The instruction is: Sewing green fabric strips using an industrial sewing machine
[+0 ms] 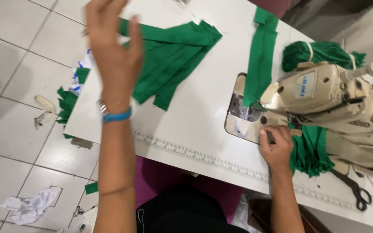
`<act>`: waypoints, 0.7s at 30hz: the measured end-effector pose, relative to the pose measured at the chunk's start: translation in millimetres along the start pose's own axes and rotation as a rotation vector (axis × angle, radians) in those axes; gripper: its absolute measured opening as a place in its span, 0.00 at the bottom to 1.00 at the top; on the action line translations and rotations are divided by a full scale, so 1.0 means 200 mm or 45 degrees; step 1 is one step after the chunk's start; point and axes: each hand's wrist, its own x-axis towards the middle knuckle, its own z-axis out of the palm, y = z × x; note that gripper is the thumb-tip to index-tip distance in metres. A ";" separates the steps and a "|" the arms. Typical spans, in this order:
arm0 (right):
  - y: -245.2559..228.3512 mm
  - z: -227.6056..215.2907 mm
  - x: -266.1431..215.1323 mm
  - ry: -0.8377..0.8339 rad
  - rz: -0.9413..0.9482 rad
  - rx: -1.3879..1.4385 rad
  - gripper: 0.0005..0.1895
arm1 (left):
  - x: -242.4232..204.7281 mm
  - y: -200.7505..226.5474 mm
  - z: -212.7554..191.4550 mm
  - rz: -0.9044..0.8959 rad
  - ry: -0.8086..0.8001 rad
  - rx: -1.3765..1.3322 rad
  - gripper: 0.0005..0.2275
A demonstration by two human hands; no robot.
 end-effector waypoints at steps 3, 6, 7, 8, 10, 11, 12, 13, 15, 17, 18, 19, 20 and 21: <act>0.01 -0.01 -0.02 -0.023 -0.029 -0.008 0.08 | -0.13 -0.10 -0.39 -0.071 0.117 -0.121 0.10; 0.01 -0.01 -0.09 -0.020 -0.131 -0.093 0.10 | -0.41 -0.35 -0.66 -0.368 0.126 0.022 0.10; -0.01 -0.01 -0.11 -0.057 -0.098 -0.094 0.08 | -0.54 -0.48 -0.73 -0.486 0.224 0.097 0.09; -0.03 -0.02 -0.12 -0.094 -0.066 -0.097 0.07 | -0.69 -0.61 -0.81 -0.600 0.326 0.173 0.09; -0.22 0.02 -0.18 -0.223 0.116 0.067 0.04 | -1.24 -1.06 -0.81 -0.702 0.380 0.429 0.07; -0.31 0.01 -0.22 -0.307 0.363 0.157 0.06 | -1.42 -1.28 -0.79 -0.752 0.397 0.595 0.06; -0.42 0.06 -0.20 -0.338 0.323 0.185 0.06 | -1.62 -1.34 -0.74 -0.776 0.421 0.642 0.06; -0.52 0.08 -0.19 -0.372 0.215 0.255 0.05 | -1.81 -1.39 -0.66 -1.014 0.301 0.508 0.08; -0.64 0.13 -0.19 -0.427 0.080 0.333 0.05 | -2.13 -1.48 -0.44 -1.266 0.203 0.373 0.10; -0.67 0.18 -0.21 -0.415 0.124 0.345 0.10 | -2.37 -1.55 -0.16 -1.504 -0.018 0.340 0.08; -0.69 0.18 -0.20 -0.428 0.103 0.345 0.10 | -2.40 -1.52 -0.09 -1.521 0.000 0.341 0.08; -0.71 0.18 -0.20 -0.417 0.153 0.352 0.09 | -2.42 -1.48 -0.01 -1.759 0.019 0.305 0.08; -0.73 0.18 -0.19 -0.406 0.204 0.359 0.09 | -2.44 -1.44 0.07 -1.996 0.037 0.264 0.11; -0.75 0.18 -0.19 -0.413 0.193 0.349 0.09 | -2.43 -1.40 0.10 -2.008 0.044 0.253 0.11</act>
